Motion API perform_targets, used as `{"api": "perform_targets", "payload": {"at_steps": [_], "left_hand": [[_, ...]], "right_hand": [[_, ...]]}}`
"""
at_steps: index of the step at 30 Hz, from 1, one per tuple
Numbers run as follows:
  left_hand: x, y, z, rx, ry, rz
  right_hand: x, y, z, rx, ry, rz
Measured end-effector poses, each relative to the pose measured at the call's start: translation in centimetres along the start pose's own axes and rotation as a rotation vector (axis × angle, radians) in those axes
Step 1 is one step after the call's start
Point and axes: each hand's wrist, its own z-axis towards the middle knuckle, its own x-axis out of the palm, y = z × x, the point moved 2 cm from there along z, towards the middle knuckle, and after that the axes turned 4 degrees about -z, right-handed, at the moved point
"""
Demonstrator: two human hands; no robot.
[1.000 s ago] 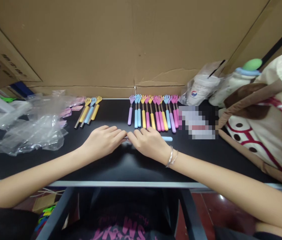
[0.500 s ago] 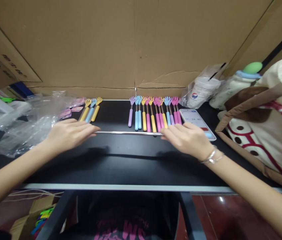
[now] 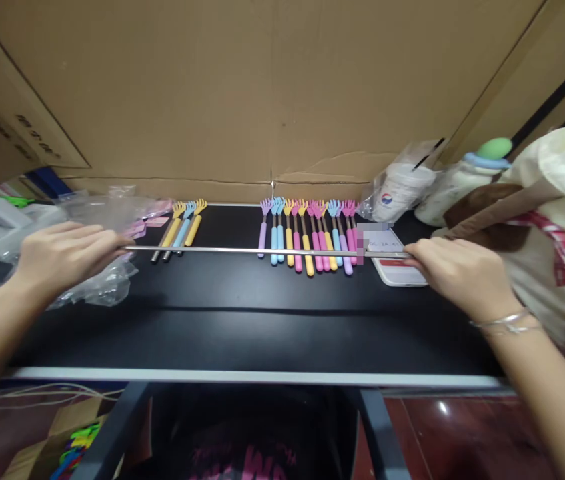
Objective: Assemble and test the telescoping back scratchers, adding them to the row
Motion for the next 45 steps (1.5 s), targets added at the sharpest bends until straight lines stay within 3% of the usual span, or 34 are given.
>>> {"api": "perform_targets", "payload": {"at_steps": [9, 16, 21, 28, 32, 36, 40, 45], "left_hand": [[0.9, 0.4, -1.1, -0.006, 0.113, -0.01], [1.7, 0.3, -2.2, 0.009, 0.138, -0.05], [1.4, 0.5, -2.6, 0.01, 0.111, -0.043], [1.7, 0.8, -2.2, -0.103, 0.174, -0.119], [1.8, 0.7, -1.8, -0.074, 0.183, -0.051], [1.8, -1.1, 0.2, 0.018, 0.162, -0.059], [1.2, -5.1, 4.2, 0.058, 0.121, -0.202], [0.0, -9.8, 8.3, 0.046, 0.178, -0.362]], "right_hand": [[2.1, 0.0, -1.8, 0.078, 0.076, 0.049], [2.3, -0.2, -2.2, 0.183, 0.335, 0.204], [2.3, -0.7, -2.6, 0.296, 0.462, 0.156], [2.0, -1.8, -0.6, 0.354, 0.511, 0.096], [1.6, -2.4, 0.5, 0.352, 0.491, 0.04], [0.5, 0.4, 2.4, 0.254, 0.442, 0.076], [-1.5, 6.1, 5.2, 0.1, 0.31, 0.207], [-3.3, 11.5, 7.5, 0.039, 0.317, 0.367]]}}
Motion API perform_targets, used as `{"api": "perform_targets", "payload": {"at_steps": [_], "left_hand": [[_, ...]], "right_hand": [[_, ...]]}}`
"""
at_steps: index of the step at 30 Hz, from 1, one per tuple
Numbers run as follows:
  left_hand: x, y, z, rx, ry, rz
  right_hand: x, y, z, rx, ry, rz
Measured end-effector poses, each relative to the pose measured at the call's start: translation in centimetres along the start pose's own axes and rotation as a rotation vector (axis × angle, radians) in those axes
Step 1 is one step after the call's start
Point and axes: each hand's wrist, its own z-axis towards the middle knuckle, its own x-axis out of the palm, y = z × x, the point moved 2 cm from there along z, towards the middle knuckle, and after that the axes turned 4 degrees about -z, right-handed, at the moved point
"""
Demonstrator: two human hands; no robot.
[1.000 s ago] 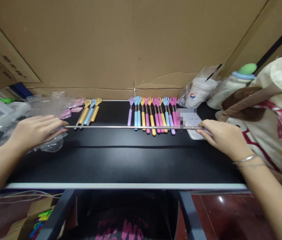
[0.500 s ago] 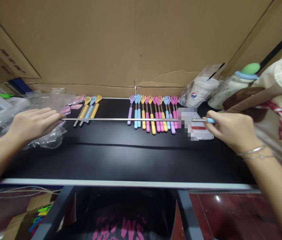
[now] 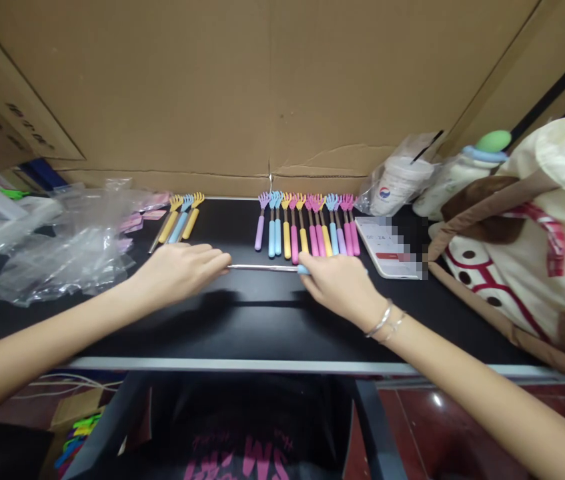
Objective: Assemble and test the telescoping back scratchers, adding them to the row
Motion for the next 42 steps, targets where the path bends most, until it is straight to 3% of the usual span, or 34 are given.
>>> {"api": "perform_targets", "payload": {"at_steps": [7, 13, 20, 28, 32, 37, 42], "left_hand": [[-0.3, -0.7, 1.4, -0.124, 0.082, -0.064], [0.4, -1.4, 2.2, -0.15, 0.132, -0.212], [1.4, -2.4, 3.0, -0.174, 0.079, -0.212], [0.0, -3.5, 2.9, -0.008, -0.075, -0.082], [-0.7, -2.1, 2.1, 0.016, -0.113, 0.007], [-0.9, 1.8, 0.5, 0.025, -0.097, 0.111], [-0.4, 5.8, -2.0, -0.052, 0.027, 0.129]], "right_hand": [[-0.5, 0.6, 1.0, 0.058, 0.053, 0.023], [-0.9, 1.8, 2.0, 0.015, 0.069, 0.027], [-0.5, 3.1, 2.5, 0.012, -0.038, 0.017], [-0.9, 4.3, 2.0, -0.148, -0.3, -0.042], [-1.6, 3.0, 1.7, -0.177, -0.353, -0.144], [-1.5, -0.7, 1.5, -0.154, -0.321, -0.285], [-0.4, -5.3, 0.5, -0.124, -0.207, -0.276]]}}
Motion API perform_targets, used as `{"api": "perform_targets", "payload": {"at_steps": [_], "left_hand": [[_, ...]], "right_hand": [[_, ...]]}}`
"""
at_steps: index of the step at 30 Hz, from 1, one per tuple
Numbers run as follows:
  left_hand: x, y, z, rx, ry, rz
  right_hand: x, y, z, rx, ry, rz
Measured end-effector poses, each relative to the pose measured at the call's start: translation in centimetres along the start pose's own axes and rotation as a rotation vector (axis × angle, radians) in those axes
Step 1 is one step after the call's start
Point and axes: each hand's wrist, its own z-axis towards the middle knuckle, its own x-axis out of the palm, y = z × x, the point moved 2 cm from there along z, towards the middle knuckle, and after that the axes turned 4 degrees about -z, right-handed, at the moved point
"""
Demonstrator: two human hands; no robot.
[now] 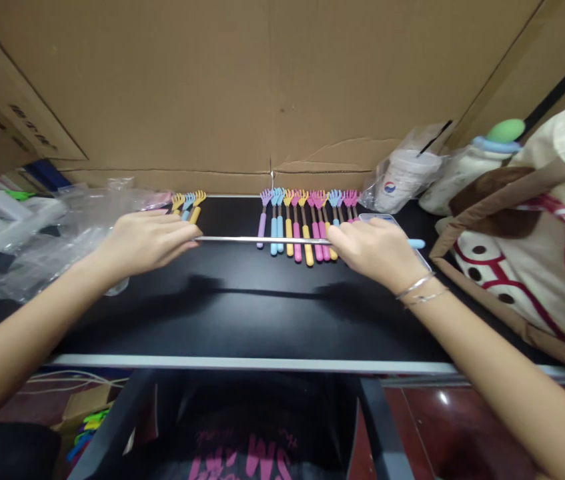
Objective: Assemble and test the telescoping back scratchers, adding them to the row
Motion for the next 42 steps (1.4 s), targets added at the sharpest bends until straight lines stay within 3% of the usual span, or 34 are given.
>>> {"api": "perform_targets", "payload": {"at_steps": [8, 13, 17, 25, 35, 38, 42], "left_hand": [[0.8, 2.5, -2.1, -0.143, 0.272, -0.287], [0.0, 3.6, -3.1, -0.215, 0.194, -0.245], [-0.2, 4.3, -4.9, -0.266, 0.129, -0.196], [-0.6, 4.1, -5.9, -0.176, -0.018, -0.053], [0.0, 5.7, -9.2, -0.098, -0.031, 0.229], [0.0, 5.9, -9.4, -0.142, -0.019, 0.232], [0.6, 6.0, -9.6, -0.215, 0.036, 0.116]], "right_hand": [[2.4, -3.1, -3.3, -0.006, 0.198, 0.248], [2.4, -4.7, -4.1, 0.063, 0.113, 0.166], [3.3, -6.2, -5.8, 0.091, 0.139, 0.19], [3.6, -6.8, -7.4, 0.125, 0.173, 0.236], [4.0, -8.6, -9.8, 0.227, 0.185, 0.129], [4.2, -8.7, -9.9, 0.258, 0.183, 0.116], [5.5, -9.3, -10.6, 0.364, 0.284, 0.292]]}}
